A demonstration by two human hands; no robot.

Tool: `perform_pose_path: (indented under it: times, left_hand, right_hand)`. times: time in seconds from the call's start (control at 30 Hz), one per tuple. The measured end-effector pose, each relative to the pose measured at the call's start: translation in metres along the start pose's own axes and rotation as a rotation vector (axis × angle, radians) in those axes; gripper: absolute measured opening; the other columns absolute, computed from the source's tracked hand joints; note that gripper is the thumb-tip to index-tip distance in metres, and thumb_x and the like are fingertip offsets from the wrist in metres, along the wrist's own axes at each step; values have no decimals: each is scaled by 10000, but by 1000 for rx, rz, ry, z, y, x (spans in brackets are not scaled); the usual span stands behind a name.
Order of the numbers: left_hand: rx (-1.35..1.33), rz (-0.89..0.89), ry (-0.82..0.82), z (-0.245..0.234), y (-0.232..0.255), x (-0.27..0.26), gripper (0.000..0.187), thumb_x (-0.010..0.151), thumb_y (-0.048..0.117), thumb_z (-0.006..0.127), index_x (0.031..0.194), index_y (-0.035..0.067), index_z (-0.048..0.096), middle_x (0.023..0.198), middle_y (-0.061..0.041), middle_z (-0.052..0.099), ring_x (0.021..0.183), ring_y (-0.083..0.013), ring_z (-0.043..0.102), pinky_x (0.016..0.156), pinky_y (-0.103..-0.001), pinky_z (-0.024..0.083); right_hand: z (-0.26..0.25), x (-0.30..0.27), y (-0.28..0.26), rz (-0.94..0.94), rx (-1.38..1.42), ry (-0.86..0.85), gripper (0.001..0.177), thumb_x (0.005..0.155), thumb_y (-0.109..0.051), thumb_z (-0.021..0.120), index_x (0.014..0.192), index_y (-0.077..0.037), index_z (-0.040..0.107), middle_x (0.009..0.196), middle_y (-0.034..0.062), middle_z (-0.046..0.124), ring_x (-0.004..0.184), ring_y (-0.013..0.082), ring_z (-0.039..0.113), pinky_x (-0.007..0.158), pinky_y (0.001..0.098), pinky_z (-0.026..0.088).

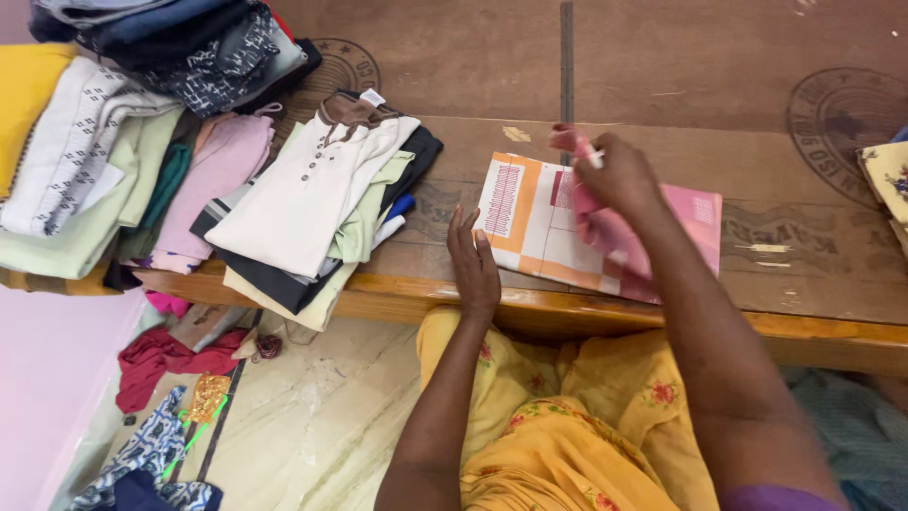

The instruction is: The person folds several garments on a low wooden table, including a patterned cloth, a white shirt, a light green shirt, and a dark polo shirt. Each item is smoothed, folded into a compact rectangle, and stacked on the right side of the table.

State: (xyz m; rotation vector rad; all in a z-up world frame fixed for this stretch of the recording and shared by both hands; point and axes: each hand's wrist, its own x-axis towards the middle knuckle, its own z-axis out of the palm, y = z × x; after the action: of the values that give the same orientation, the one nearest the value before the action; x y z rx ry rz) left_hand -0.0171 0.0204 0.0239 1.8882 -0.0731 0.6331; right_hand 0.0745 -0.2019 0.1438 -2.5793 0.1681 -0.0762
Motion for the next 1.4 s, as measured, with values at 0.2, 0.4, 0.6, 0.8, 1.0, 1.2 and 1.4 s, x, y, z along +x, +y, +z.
perform_pose_path:
  times: [0.2,0.4,0.6,0.8,1.0,1.2,1.4]
  left_hand:
    - [-14,-19,13,3,-5,1,461,1138,308,317,1422,8,521,1529,-207,463,1478,-364,394,1227,-473,304]
    - [-36,12,7,3,-6,-1,459,1145,305,312,1428,2,508,1496,-197,490,1467,-353,418,1230,-461,319]
    - [60,38,25,4,-7,-1,461,1122,295,349,1461,13,483,1540,-198,446,1504,-365,352,1252,-517,244]
    - [502,146,-275,14,-2,0,483,1075,344,394,1502,136,480,1653,-189,338,1585,-387,169,1268,-611,23]
    - [810,-18,-667,30,-8,6,649,1037,544,345,1605,232,325,1713,-147,152,1592,-362,53,1262,-601,-30]
    - [879,16,-664,40,-18,3,697,1021,576,296,1631,246,235,1707,-174,93,1576,-387,14,1219,-624,-31]
    - [966,-60,-753,43,-7,11,700,1017,582,321,1628,244,262,1700,-201,100,1562,-434,35,1210,-654,-14]
  right_hand:
    - [116,-9,-33,-63,73,-68,427,899,-276,693,1248,-39,630,973,234,745,903,385,730,830,499,573]
    - [115,-23,-57,-34,65,41,378,955,-250,635,1273,-47,607,962,269,731,917,448,710,831,532,565]
    - [115,-40,-58,-175,231,-54,397,1038,-342,499,1324,-74,562,1109,197,740,1032,404,716,892,503,547]
    - [121,-35,21,-113,-66,-87,594,1080,-501,301,1553,-150,381,1598,183,370,1462,383,340,1174,611,290]
    - [113,-52,118,-21,-348,-192,719,987,-670,134,1615,-320,148,1713,81,0,1560,311,-1,1195,634,-23]
    - [65,-61,201,7,-396,35,672,1038,-670,100,1624,-360,204,1743,74,50,1578,303,46,1228,675,-43]
    - [22,-60,243,313,-338,-27,641,1018,-604,214,1610,-357,229,1734,49,96,1589,378,16,1141,791,-26]
